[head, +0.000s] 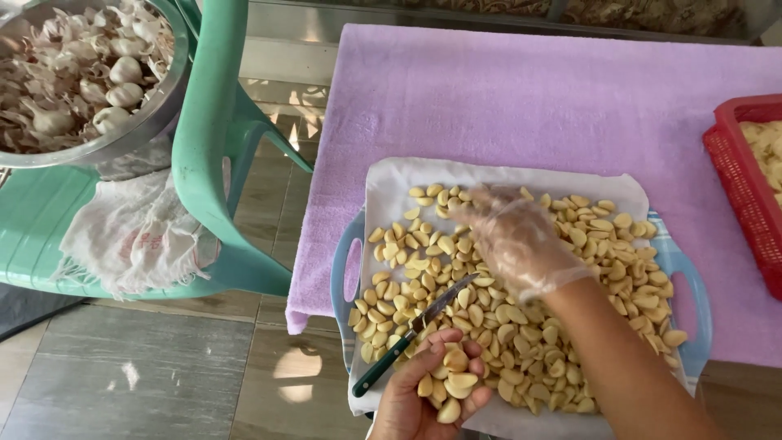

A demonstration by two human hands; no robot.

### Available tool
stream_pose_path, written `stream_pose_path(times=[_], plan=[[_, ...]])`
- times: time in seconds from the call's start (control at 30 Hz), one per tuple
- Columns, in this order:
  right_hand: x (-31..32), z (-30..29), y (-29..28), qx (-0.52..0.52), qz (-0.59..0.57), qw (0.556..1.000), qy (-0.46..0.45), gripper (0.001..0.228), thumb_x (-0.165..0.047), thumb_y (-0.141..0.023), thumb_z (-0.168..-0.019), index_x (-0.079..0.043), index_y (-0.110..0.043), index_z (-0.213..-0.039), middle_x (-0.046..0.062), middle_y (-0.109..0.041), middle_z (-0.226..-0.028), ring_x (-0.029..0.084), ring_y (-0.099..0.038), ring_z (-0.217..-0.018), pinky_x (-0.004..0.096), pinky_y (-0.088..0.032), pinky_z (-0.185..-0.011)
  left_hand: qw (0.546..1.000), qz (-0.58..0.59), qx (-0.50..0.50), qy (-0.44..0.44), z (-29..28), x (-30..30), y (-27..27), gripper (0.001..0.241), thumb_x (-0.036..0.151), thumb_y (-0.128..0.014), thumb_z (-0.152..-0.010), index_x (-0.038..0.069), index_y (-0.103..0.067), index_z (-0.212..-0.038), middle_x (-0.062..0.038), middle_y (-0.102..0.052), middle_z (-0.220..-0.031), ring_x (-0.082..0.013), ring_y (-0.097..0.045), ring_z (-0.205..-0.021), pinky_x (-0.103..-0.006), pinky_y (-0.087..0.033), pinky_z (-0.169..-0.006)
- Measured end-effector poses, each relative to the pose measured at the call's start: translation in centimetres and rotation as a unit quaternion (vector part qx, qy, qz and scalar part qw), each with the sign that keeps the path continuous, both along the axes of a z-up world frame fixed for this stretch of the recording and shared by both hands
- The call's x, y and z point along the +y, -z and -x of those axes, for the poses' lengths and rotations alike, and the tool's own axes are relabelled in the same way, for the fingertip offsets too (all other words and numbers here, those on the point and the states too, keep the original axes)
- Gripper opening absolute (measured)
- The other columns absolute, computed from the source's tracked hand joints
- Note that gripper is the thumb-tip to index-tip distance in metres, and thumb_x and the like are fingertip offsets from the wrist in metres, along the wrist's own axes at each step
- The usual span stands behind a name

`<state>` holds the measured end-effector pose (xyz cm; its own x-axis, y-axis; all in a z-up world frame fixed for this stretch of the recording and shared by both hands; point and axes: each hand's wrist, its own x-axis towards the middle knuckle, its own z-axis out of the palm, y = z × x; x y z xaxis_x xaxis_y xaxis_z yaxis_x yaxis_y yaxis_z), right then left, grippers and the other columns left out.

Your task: Sorting garlic cloves and slicing them into thin pieces on a cutting board using a knife.

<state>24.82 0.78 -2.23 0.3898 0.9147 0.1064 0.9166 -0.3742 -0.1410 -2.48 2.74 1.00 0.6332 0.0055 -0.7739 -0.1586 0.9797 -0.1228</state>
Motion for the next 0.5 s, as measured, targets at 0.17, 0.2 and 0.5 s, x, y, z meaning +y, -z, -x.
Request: stream_pose_path(times=[0.17, 0.2, 0.5], plan=[[-1.5, 0.2, 2.6, 0.368, -0.330, 0.831, -0.254, 0.020, -0.015, -0.051, -0.113, -0.008, -0.070, -0.115, 0.003, -0.078, -0.106, 0.011, -0.079, -0.099, 0.021, -0.068, -0.091, 0.999, -0.011, -0.046, -0.009, 0.4, -0.1, 1.6, 0.034, 0.017, -0.070, -0.092, 0.003, -0.067, -0.123, -0.024, -0.068, -0.115, -0.0322, -0.067, -0.096, -0.0467, -0.065, -0.070], [-0.8, 1.0, 0.1, 0.368, -0.331, 0.831, -0.253, 0.020, -0.015, -0.051, -0.113, -0.008, -0.070, -0.115, 0.003, -0.078, -0.106, 0.011, -0.079, -0.099, 0.021, -0.068, -0.091, 0.999, -0.011, -0.046, -0.008, 0.4, -0.2, 1.5, 0.034, 0.017, -0.070, -0.092, 0.003, -0.067, -0.123, -0.024, -0.068, -0.115, -0.0322, -0.067, -0.096, -0.0467, -0.065, -0.070], [5.8, -1.7, 2.9, 0.122, -0.023, 0.991, -0.043, 0.048, 0.000, -0.066, -0.100, -0.016, -0.067, -0.146, -0.003, -0.066, -0.062, 0.008, -0.054, -0.047, 0.022, -0.058, -0.046, 1.000, -0.012, 0.004, -0.002, 0.0, -0.4, 0.2, 0.035, 0.014, -0.072, -0.090, 0.000, -0.070, -0.122, -0.025, -0.070, -0.111, -0.0327, -0.068, -0.092, -0.0475, -0.064, -0.068]])
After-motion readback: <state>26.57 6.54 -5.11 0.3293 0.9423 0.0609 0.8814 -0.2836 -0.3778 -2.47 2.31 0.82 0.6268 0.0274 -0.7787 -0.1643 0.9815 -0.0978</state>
